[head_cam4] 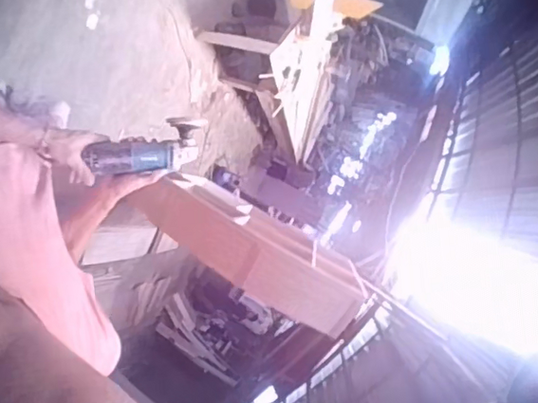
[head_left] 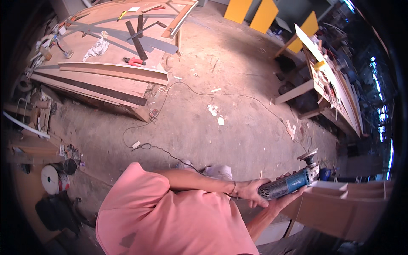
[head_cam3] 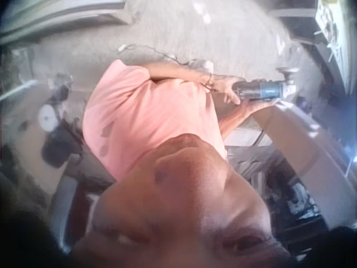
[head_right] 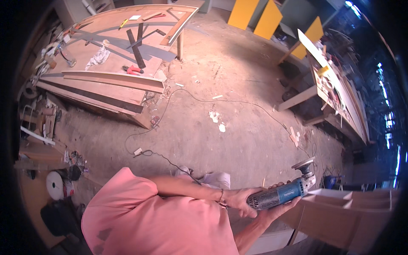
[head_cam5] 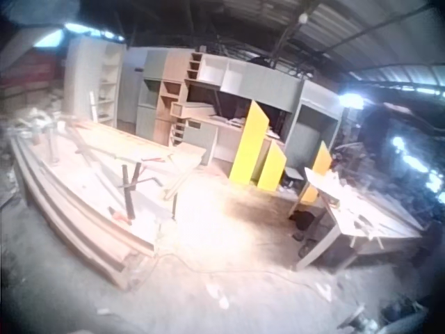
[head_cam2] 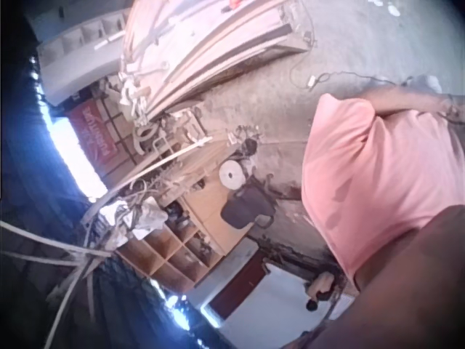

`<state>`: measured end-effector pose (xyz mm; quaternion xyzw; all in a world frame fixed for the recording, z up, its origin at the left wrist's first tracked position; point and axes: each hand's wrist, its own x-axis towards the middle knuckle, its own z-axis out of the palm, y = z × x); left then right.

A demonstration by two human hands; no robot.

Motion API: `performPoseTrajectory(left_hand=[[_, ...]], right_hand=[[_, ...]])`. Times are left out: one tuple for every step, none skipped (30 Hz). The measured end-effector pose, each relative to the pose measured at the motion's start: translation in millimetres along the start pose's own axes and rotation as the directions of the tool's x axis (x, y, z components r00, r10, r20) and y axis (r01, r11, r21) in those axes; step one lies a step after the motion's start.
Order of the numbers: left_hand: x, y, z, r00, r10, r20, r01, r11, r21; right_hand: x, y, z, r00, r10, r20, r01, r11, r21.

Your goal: The person measures a wooden board using a square and a pencil, then picks up a handheld power tool to prepare for cutting.

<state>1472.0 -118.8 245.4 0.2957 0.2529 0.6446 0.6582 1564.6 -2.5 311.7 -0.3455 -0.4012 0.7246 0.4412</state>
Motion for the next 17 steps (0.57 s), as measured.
performPoseTrajectory(left_hand=[[19,16,-17,0.999,-0.018,-0.037,0.020,0.999,0.050],[39,34,-40,0.997,-0.033,-0.076,0.041,0.994,0.097],[60,52,-67,0.992,-0.039,-0.121,0.058,0.986,0.157],[78,68,-94,0.989,-0.008,-0.145,0.040,0.974,0.221],[93,83,-120,0.985,0.024,-0.169,0.025,0.958,0.284],[108,93,-147,0.980,0.048,-0.191,0.021,0.939,0.344],[127,100,-171,0.976,0.067,-0.207,0.001,0.950,0.311],[147,109,-197,0.959,0.148,-0.242,-0.051,0.929,0.366],[167,119,-224,0.934,0.228,-0.273,-0.097,0.901,0.423],[179,128,-242,0.916,0.268,-0.299,-0.106,0.880,0.464],[177,184,-237,0.900,0.089,-0.428,0.092,0.919,0.384],[191,193,-249,0.881,0.110,-0.461,0.094,0.912,0.399],[203,211,-264,0.856,0.162,-0.491,0.081,0.895,0.438],[214,222,-277,0.836,0.195,-0.513,0.075,0.886,0.458],[225,233,-293,0.778,0.358,-0.516,0.022,0.806,0.591],[232,247,-301,0.739,0.365,-0.566,0.033,0.820,0.571],[236,262,-310,0.697,0.369,-0.614,0.043,0.834,0.549]], right_hand=[[22,8,17,1.000,0.010,0.000,-0.010,1.000,-0.024],[47,15,30,1.000,0.021,0.003,-0.021,0.999,-0.050],[79,30,39,0.993,0.045,0.105,-0.046,0.999,0.009],[111,45,49,0.981,0.076,0.177,-0.086,0.995,0.052],[144,63,62,0.962,0.106,0.251,-0.132,0.987,0.090],[173,77,77,0.939,0.133,0.316,-0.181,0.975,0.126],[204,85,86,0.902,0.153,0.403,-0.227,0.963,0.143],[241,97,103,0.797,0.129,0.590,-0.287,0.940,0.182],[278,106,120,0.782,0.152,0.604,-0.313,0.934,0.171],[301,113,140,0.789,0.184,0.586,-0.342,0.924,0.171],[330,120,164,0.734,0.207,0.646,-0.406,0.897,0.174],[360,125,183,0.675,0.225,0.703,-0.469,0.866,0.173],[392,137,194,0.614,0.249,0.749,-0.554,0.812,0.184],[418,146,213,0.502,0.228,0.834,-0.620,0.767,0.163],[444,155,234,0.383,0.196,0.903,-0.682,0.719,0.134],[466,166,252,0.262,0.162,0.951,-0.739,0.668,0.090],[486,179,270,0.169,0.117,0.979,-0.772,0.633,0.058]])
